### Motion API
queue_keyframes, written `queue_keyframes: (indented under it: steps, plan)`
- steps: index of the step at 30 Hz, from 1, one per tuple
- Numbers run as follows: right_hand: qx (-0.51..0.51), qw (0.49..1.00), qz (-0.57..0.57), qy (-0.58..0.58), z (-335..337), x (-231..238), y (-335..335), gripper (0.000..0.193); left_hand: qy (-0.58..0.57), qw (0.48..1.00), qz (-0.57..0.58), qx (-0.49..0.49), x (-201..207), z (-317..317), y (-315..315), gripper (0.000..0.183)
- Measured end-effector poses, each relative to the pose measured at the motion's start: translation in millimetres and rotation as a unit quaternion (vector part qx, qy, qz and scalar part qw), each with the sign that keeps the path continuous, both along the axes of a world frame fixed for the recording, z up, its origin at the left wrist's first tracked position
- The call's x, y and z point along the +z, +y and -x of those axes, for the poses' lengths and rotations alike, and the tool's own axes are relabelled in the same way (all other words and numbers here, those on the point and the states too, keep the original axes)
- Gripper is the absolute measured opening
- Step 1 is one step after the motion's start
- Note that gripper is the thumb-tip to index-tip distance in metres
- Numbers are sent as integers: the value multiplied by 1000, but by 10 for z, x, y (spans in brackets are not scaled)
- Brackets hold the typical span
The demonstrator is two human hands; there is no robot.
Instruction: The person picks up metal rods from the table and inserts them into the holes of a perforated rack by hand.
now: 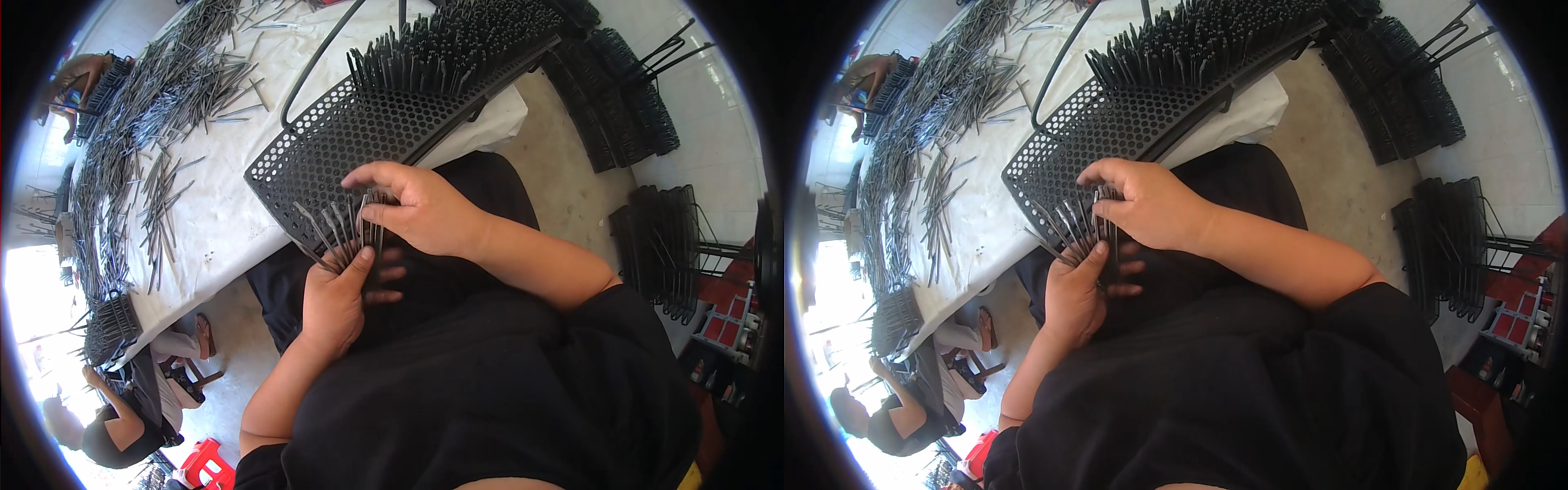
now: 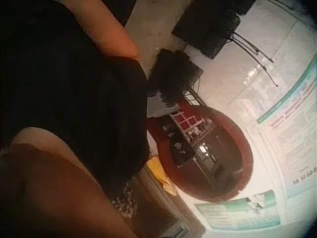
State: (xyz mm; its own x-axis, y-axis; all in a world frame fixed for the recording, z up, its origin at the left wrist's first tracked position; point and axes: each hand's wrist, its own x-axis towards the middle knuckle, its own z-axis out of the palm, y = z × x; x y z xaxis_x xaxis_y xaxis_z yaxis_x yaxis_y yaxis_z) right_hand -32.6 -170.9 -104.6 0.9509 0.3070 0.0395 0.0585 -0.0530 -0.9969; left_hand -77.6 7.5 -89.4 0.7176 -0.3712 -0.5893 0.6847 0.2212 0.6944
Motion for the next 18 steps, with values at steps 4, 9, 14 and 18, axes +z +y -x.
queue_keyframes:
  steps: [4, 9, 14, 18]
  plan:
    - [29, 995, -12, 98, 11, 70, -20, 20, -13, 1000, -5, 4, 3, 9, 0, 25]
    - [5, 987, -116, 109, -20, 108, -176, 17, -47, 999, 6, 8, -24, 7, -15, 27]
    - [-225, 959, -159, -63, -294, 250, -833, 15, -16, 1000, 14, 17, 15, -37, 79, 30]
    - [-345, 905, -39, -246, -381, 234, -1094, 16, 59, 995, 75, 14, -30, -67, 132, 31]
